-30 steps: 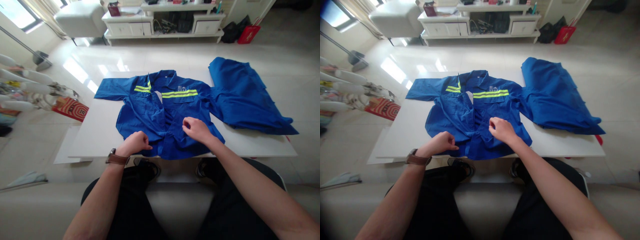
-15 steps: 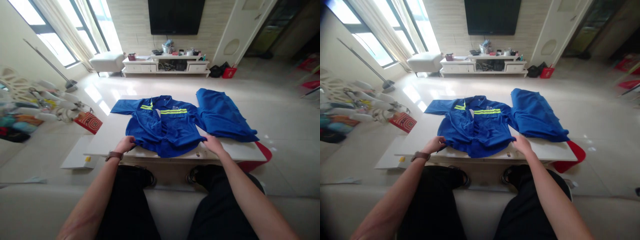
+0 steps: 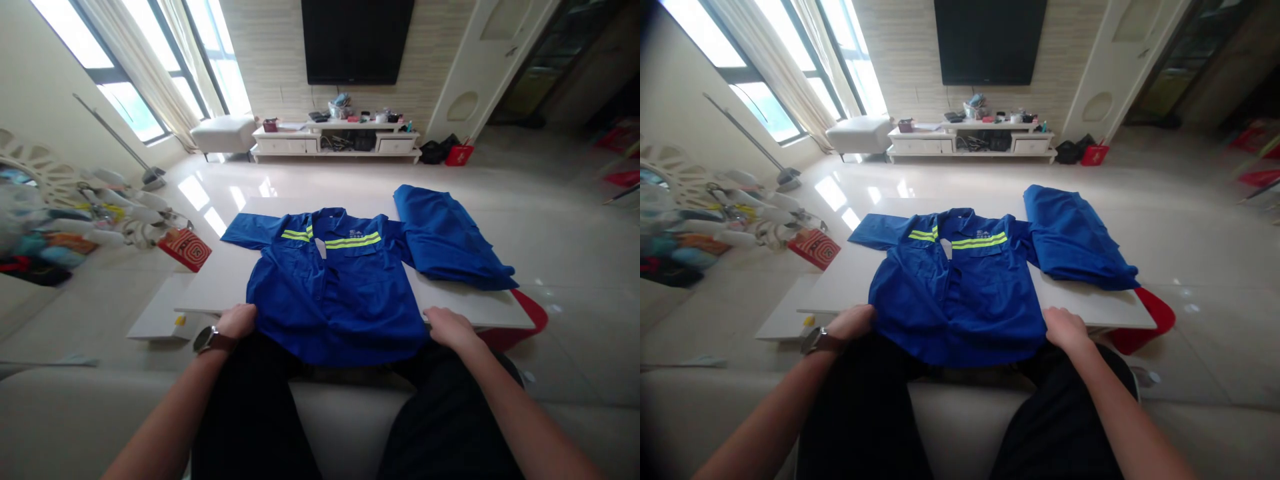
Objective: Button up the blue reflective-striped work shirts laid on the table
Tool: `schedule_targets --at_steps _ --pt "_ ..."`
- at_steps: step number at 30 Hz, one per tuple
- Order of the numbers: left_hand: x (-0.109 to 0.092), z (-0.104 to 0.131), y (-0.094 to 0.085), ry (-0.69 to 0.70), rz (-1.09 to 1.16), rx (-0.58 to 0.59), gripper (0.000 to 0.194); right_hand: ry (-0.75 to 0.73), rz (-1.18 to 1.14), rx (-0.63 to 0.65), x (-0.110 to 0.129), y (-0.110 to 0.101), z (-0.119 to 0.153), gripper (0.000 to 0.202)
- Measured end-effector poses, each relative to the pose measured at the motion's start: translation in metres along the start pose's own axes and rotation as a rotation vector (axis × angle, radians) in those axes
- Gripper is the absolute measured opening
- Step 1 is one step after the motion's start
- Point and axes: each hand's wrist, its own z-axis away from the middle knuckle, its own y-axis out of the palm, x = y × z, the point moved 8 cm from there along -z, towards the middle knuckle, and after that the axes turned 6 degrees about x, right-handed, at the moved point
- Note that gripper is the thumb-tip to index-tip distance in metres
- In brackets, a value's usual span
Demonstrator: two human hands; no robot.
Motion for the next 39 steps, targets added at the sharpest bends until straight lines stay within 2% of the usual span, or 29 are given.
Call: schedule_targets --at_steps 2,3,5,7,9,14,17,20,22,25,27,30,33,36,39 --pt "-0.043 -0.012 -0.009 0.149 0.061 0.015 0.049 -0.137 -0.037 -0.062 0.023 -0.014 0.001 0.047" --pt "-0.066 -0.019 -0.014 0.222 0.089 0.019 0.051 -0.217 -0.067 -0.078 0.038 -0.021 0.001 0.045" --pt "-0.107 -0.035 -0.027 0.315 0.126 -0.008 0.037 -0.357 -0.118 -0.086 0.072 -0.033 -0.001 0.036" --pt "-0.133 -0.057 -0.036 0.292 0.127 -0.046 0.028 -0.456 -0.139 -0.100 0.106 -0.044 -0.009 0.030" --pt "-0.146 -0.079 -0.038 0.250 0.112 -0.053 0.025 -0.527 -0.151 -0.138 0.137 -0.051 -0.020 0.030" --pt "-0.157 -0.118 -0.018 0.245 0.086 0.058 0.025 -0.732 -0.192 -0.178 0.194 -0.056 -0.046 0.052" --pt "-0.163 -0.127 -0.011 0.256 0.067 0.104 0.020 -0.811 -0.138 -0.156 0.215 -0.058 -0.057 0.063" --pt "-0.168 -0.132 -0.016 0.302 0.079 0.138 0.011 -0.803 -0.048 -0.153 0.226 -0.065 -0.070 0.068" --pt "-0.169 -0.133 -0.021 0.353 0.135 0.183 0.005 -0.755 0.003 -0.115 0.228 -0.066 -0.081 0.057" --pt "-0.169 -0.129 -0.030 0.478 0.350 0.243 0.008 -0.722 -0.006 -0.012 0.222 -0.064 -0.094 0.028" --pt "-0.169 -0.124 -0.039 0.562 0.531 0.230 0.011 -0.784 -0.099 0.041 0.218 -0.068 -0.094 0.016" --pt "-0.170 -0.119 -0.048 0.615 0.713 0.172 0.015 -0.967 -0.339 0.073 0.215 -0.086 -0.082 0.019" --pt "-0.177 -0.118 -0.052 0.632 0.857 0.124 0.015 -1.076 -0.545 0.056 0.213 -0.106 -0.073 0.017" --pt "-0.185 -0.121 -0.050 0.620 0.960 0.147 0.013 -1.021 -0.612 -0.042 0.211 -0.113 -0.079 0.014" --pt "-0.188 -0.124 -0.042 0.571 0.965 0.201 0.008 -0.943 -0.594 -0.130 0.211 -0.108 -0.089 0.013"
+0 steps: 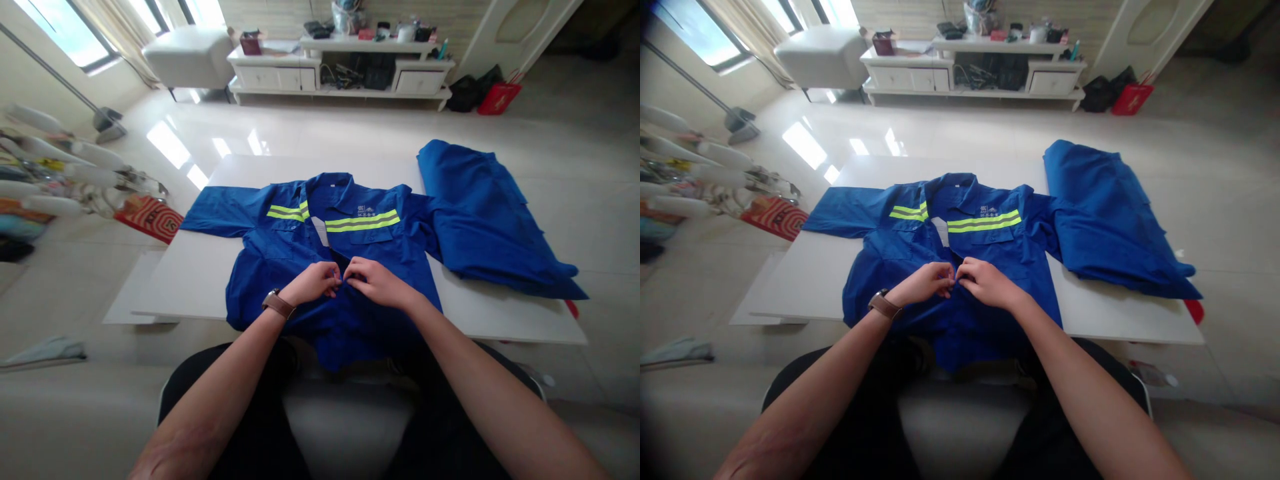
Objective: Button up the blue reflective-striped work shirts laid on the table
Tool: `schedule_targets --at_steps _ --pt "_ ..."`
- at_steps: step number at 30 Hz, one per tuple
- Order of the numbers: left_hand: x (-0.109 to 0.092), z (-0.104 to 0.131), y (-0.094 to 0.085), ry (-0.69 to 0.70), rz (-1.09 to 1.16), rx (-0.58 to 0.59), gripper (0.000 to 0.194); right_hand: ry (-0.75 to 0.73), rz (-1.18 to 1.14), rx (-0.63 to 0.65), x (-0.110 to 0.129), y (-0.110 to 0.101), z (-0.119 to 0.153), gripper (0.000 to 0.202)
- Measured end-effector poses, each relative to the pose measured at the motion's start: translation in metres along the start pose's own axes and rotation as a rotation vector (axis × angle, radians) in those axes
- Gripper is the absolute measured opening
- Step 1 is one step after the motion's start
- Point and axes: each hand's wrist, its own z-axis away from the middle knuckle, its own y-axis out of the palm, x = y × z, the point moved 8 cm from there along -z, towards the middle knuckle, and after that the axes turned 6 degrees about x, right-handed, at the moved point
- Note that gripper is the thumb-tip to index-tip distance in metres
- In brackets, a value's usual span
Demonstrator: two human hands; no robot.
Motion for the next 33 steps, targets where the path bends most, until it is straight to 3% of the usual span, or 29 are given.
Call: schedule_targets --at_steps 7,14,19,24,29,33 --pt "0.001 0.004 0.012 0.067 0.061 0.032 0.007 -0.006 0.033 -0.037 -0.006 0.007 -0.002 0.014" --pt "0.006 0.006 0.017 -0.067 0.393 -0.001 0.021 0.008 0.025 -0.127 -0.010 0.004 -0.001 0.008" --pt "0.015 0.001 0.021 -0.099 0.455 -0.040 0.031 0.032 0.053 -0.145 -0.009 0.005 0.002 0.009" --pt "0.018 0.000 0.022 -0.113 0.505 -0.058 0.030 0.093 0.037 -0.256 -0.015 -0.006 0.008 0.012" --pt "0.021 0.000 0.018 -0.111 0.520 -0.107 0.029 0.072 0.104 -0.100 -0.017 0.006 0.004 0.006" --pt "0.023 -0.002 0.016 -0.118 0.523 -0.139 0.025 0.108 0.106 -0.101 -0.024 0.009 0.003 0.006"
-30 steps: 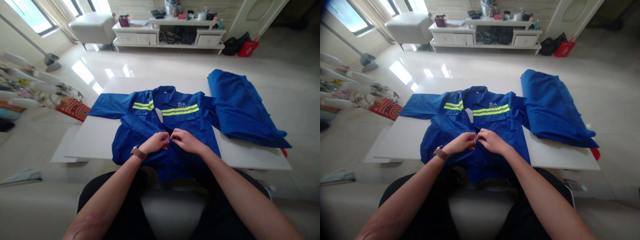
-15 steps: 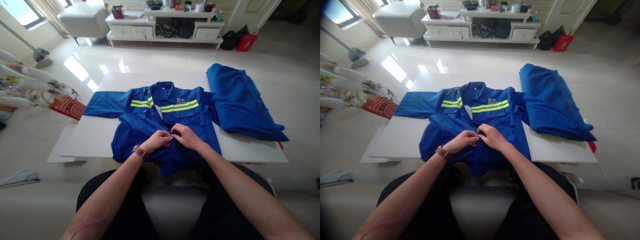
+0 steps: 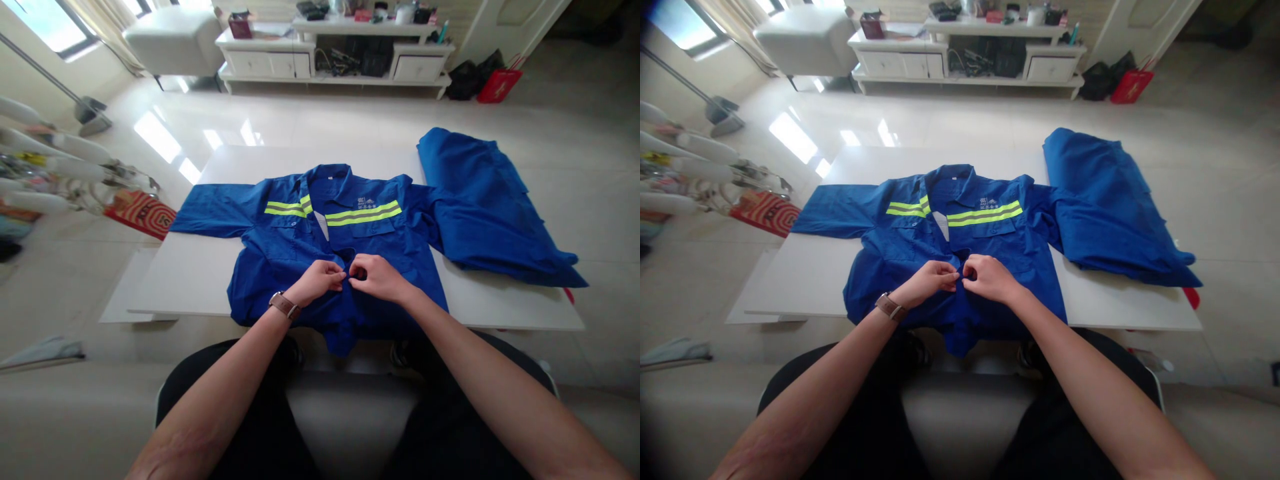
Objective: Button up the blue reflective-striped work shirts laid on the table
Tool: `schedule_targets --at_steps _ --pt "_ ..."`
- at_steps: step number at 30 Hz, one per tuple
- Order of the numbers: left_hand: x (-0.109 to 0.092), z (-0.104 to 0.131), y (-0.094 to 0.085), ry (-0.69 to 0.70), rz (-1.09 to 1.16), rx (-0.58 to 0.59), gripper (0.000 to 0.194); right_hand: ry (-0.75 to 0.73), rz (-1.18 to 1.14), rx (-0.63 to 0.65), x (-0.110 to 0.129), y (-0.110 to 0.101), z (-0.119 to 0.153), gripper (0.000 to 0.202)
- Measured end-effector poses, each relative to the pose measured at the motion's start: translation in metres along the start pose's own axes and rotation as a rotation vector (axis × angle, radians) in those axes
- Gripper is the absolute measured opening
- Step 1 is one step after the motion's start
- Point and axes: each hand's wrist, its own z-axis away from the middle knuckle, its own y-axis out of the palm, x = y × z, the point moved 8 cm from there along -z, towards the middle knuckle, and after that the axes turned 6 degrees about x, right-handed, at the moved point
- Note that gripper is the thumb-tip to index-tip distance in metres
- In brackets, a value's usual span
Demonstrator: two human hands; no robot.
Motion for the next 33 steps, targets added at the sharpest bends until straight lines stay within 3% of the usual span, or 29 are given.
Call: schedule_targets --at_steps 6,12,17,33 --pt "0.002 -0.002 0.001 -0.037 0.027 -0.014 0.025 0.004 -0.015 -0.028 0.003 0.003 0.001 0.009" --pt "-0.003 0.001 0.001 0.035 0.027 -0.045 0.034 0.000 -0.028 -0.064 0.007 0.002 0.003 0.010" --pt "-0.005 0.004 -0.002 0.006 0.163 -0.144 0.030 0.015 -0.030 -0.106 0.008 -0.006 0.004 0.008" --pt "0.004 0.006 0.000 -0.114 0.458 -0.181 0.014 0.003 -0.034 -0.123 0.008 -0.007 0.003 0.006"
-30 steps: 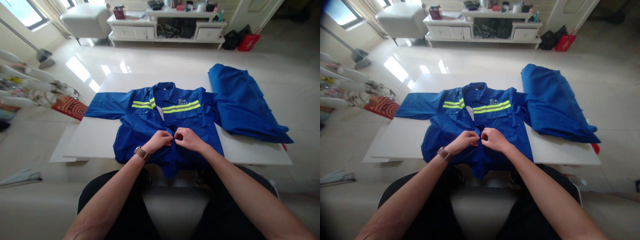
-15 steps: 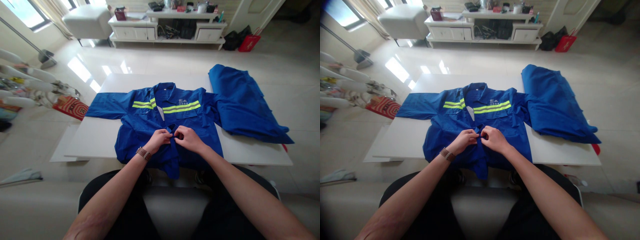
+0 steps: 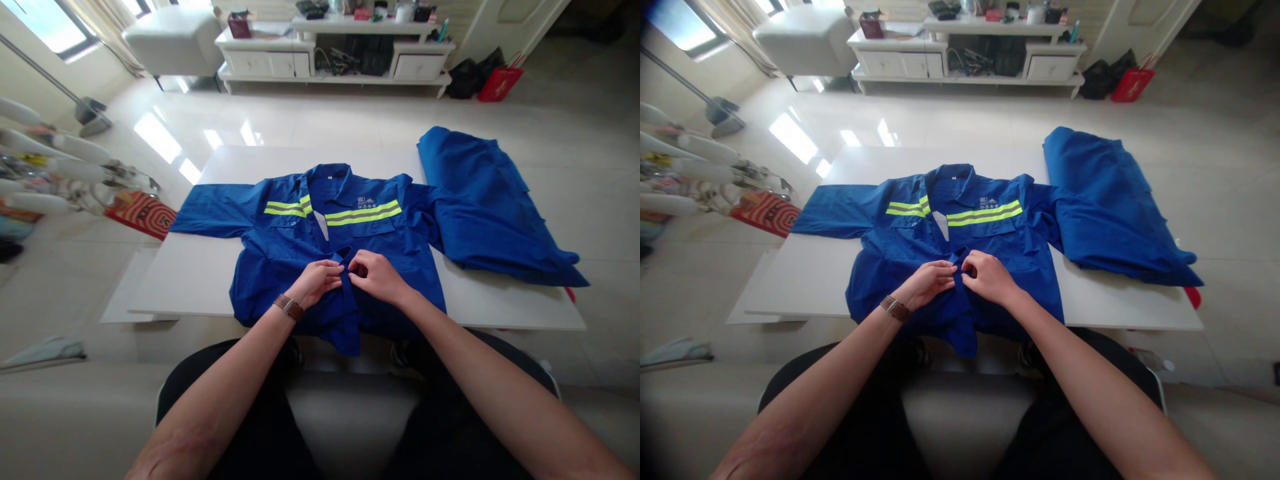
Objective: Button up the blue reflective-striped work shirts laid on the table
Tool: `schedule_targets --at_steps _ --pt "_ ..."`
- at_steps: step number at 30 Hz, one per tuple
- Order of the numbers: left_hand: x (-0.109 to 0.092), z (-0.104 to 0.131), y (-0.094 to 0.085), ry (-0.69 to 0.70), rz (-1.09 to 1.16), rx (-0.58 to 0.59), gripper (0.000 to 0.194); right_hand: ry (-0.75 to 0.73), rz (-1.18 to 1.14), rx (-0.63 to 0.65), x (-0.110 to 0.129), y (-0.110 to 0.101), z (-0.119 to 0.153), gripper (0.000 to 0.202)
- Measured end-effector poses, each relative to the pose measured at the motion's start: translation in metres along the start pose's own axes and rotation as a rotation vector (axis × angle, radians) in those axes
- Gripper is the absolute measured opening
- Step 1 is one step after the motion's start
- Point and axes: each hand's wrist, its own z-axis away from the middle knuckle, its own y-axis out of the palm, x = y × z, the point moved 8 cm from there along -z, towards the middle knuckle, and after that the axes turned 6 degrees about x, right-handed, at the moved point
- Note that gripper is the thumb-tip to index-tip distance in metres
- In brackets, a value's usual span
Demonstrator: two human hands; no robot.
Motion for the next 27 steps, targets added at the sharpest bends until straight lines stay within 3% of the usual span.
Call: schedule_targets --at_steps 14,27 --pt "-0.0025 0.0018 0.0013 0.051 -0.055 -0.010 0.011 0.008 0.022 -0.007 0.0030 -0.0021 0.0002 0.004" --pt "-0.0088 0.0001 0.0047 0.193 -0.179 0.025 0.023 0.031 -0.043 -0.085 -0.0037 -0.0049 -0.0014 0.011"
